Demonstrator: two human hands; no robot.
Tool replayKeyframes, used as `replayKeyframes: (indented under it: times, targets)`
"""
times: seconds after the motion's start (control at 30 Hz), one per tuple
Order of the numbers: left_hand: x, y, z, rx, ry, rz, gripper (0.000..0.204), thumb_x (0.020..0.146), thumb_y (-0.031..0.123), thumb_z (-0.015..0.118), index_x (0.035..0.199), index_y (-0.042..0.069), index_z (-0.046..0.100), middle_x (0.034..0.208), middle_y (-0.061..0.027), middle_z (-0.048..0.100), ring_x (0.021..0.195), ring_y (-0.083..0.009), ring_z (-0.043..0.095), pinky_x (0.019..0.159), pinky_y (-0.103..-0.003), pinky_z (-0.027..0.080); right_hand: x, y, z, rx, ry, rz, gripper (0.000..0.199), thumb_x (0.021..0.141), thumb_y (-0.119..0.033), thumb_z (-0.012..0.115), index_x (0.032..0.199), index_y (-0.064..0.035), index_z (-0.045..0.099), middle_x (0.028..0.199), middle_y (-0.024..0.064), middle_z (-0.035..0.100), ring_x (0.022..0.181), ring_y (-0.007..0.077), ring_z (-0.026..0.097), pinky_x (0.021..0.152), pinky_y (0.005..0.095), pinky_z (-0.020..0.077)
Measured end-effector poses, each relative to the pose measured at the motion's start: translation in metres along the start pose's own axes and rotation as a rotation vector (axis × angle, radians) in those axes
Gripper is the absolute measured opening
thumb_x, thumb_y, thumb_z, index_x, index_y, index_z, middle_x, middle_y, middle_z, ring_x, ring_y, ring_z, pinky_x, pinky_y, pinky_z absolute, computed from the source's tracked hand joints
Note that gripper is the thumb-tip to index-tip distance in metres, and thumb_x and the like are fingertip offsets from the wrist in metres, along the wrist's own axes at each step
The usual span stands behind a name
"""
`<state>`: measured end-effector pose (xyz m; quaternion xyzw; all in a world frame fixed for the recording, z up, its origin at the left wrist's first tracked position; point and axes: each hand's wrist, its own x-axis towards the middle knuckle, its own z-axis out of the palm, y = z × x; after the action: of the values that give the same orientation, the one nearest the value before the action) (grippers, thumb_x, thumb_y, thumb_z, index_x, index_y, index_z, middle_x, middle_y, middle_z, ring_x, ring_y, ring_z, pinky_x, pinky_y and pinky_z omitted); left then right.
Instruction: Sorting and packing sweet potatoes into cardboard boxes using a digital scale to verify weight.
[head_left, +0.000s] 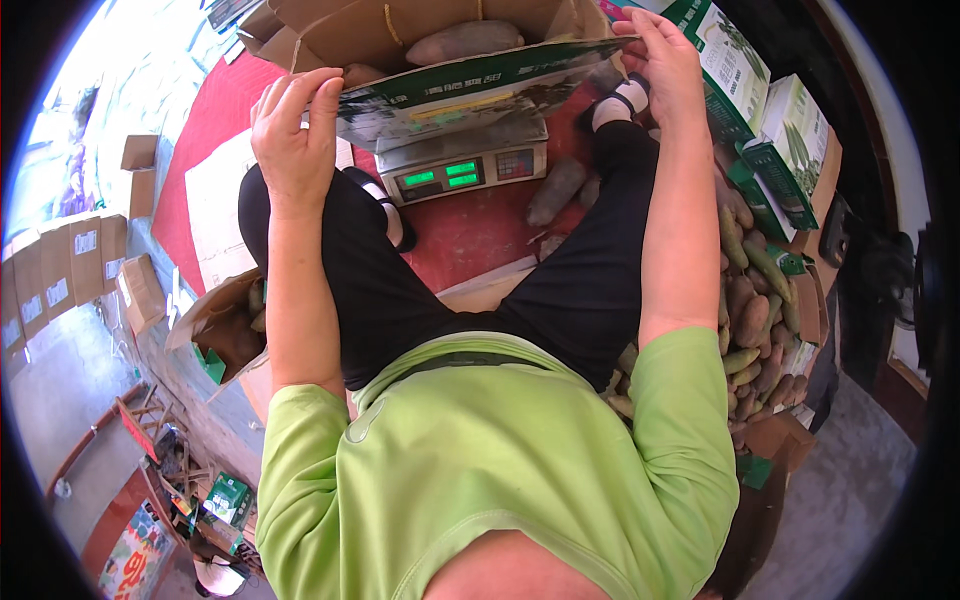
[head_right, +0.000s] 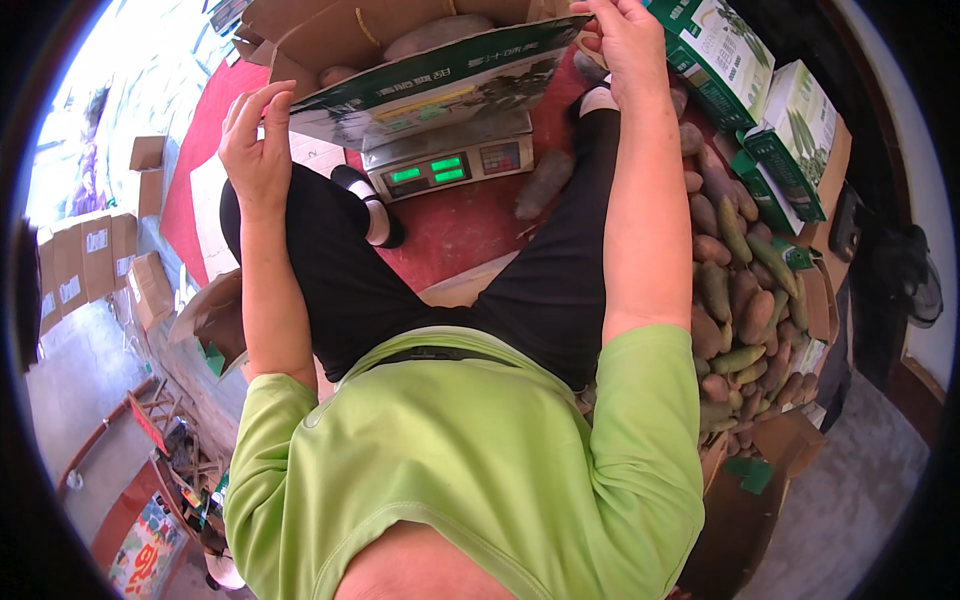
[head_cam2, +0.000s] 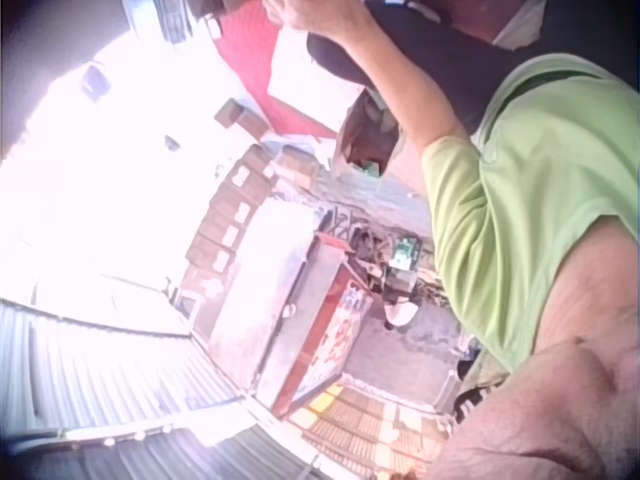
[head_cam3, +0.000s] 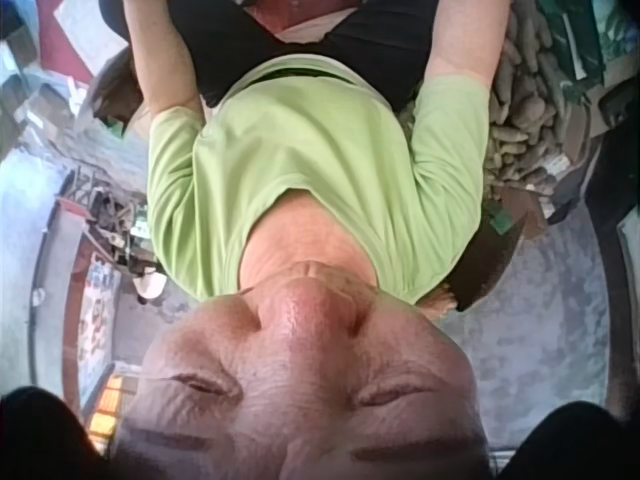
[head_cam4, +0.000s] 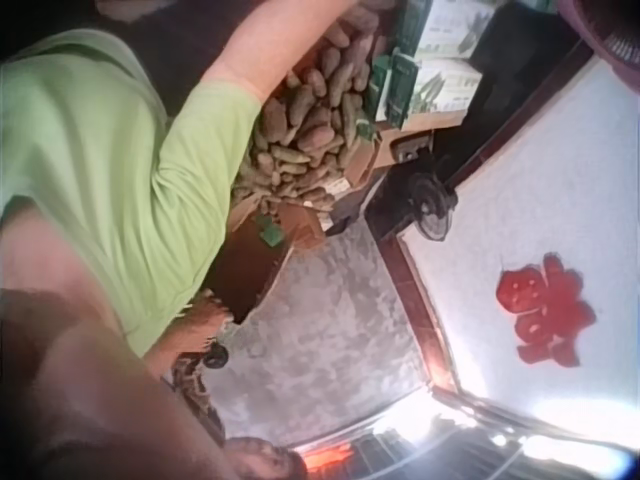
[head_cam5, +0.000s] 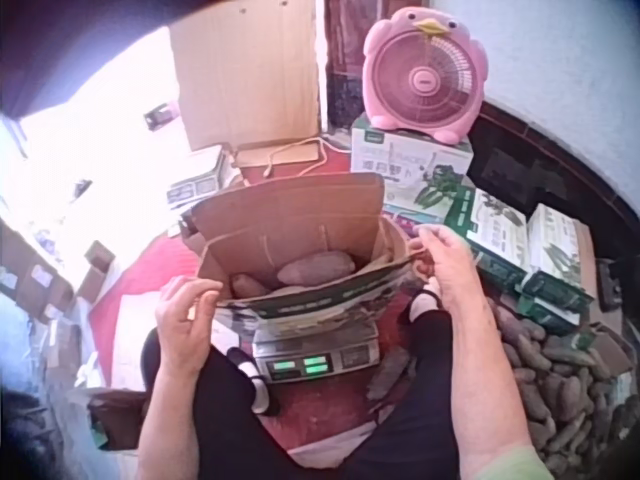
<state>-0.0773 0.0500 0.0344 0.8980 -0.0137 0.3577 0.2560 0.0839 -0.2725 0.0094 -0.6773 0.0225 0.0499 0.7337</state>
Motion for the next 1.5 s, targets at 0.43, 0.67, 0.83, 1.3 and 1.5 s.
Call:
replayKeyframes:
  times: [0.43, 0.67, 0.83, 1.3, 1.5]
  targets:
    - [-0.003, 0.001, -0.020, -0.019, -0.009, -0.067, 0.010, 0.086, 0.009, 0.064, 0.092, 0.002, 0.068, 0.081, -0.0067, 0.065, 0.077, -0.0164, 0.061, 0.072, -0.027, 0.046, 0.001, 0.006, 0.006, -0.042, -0.023, -0.032, 0.026, 0.092, -0.029, 0.059, 0.106, -0.0083, 0.065, 0.093, 0.0019, 0.067, 0.075, 0.0065, 0.055, 0.064, 0.0199, 0.0445]
    - [-0.005, -0.002, -0.070, 0.011, -0.017, -0.143, 0.010, 0.084, 0.005, 0.064, 0.093, 0.000, 0.067, 0.082, -0.0062, 0.065, 0.077, -0.0145, 0.061, 0.070, -0.024, 0.046, 0.008, 0.007, -0.003, -0.017, -0.011, 0.017, 0.025, 0.092, -0.028, 0.059, 0.108, -0.0089, 0.065, 0.093, 0.0009, 0.066, 0.072, 0.0056, 0.054, 0.064, 0.0201, 0.0435]
    - [-0.056, -0.019, -0.137, 0.207, -0.044, -0.377, 0.009, 0.084, 0.008, 0.064, 0.084, -0.001, 0.064, 0.078, -0.0125, 0.064, 0.070, -0.0247, 0.062, 0.064, -0.031, 0.047, 0.008, 0.002, 0.000, -0.047, -0.036, 0.035, 0.028, 0.093, -0.027, 0.057, 0.111, -0.0064, 0.062, 0.096, 0.0032, 0.066, 0.078, 0.0082, 0.057, 0.070, 0.0233, 0.0457]
    - [-0.136, -0.066, -0.131, 0.401, -0.862, -0.724, 0.033, 0.082, 0.036, 0.065, 0.092, 0.005, 0.067, 0.095, -0.0149, 0.064, 0.094, -0.0291, 0.062, 0.083, -0.042, 0.047, 0.001, -0.003, 0.005, -0.067, -0.014, 0.043, 0.030, 0.094, -0.028, 0.057, 0.113, -0.0054, 0.061, 0.096, 0.0034, 0.066, 0.081, 0.0093, 0.060, 0.070, 0.0228, 0.0462]
    - [-0.162, -0.093, -0.077, 0.837, -1.539, -0.343, 0.034, 0.078, 0.038, 0.068, 0.100, 0.012, 0.069, 0.108, -0.0063, 0.062, 0.113, -0.0255, 0.052, 0.096, -0.050, 0.039, 0.005, 0.003, 0.001, -0.026, -0.048, 0.058, 0.030, 0.094, -0.029, 0.057, 0.113, -0.0075, 0.062, 0.096, 0.0015, 0.065, 0.075, 0.0059, 0.054, 0.068, 0.0212, 0.0447]
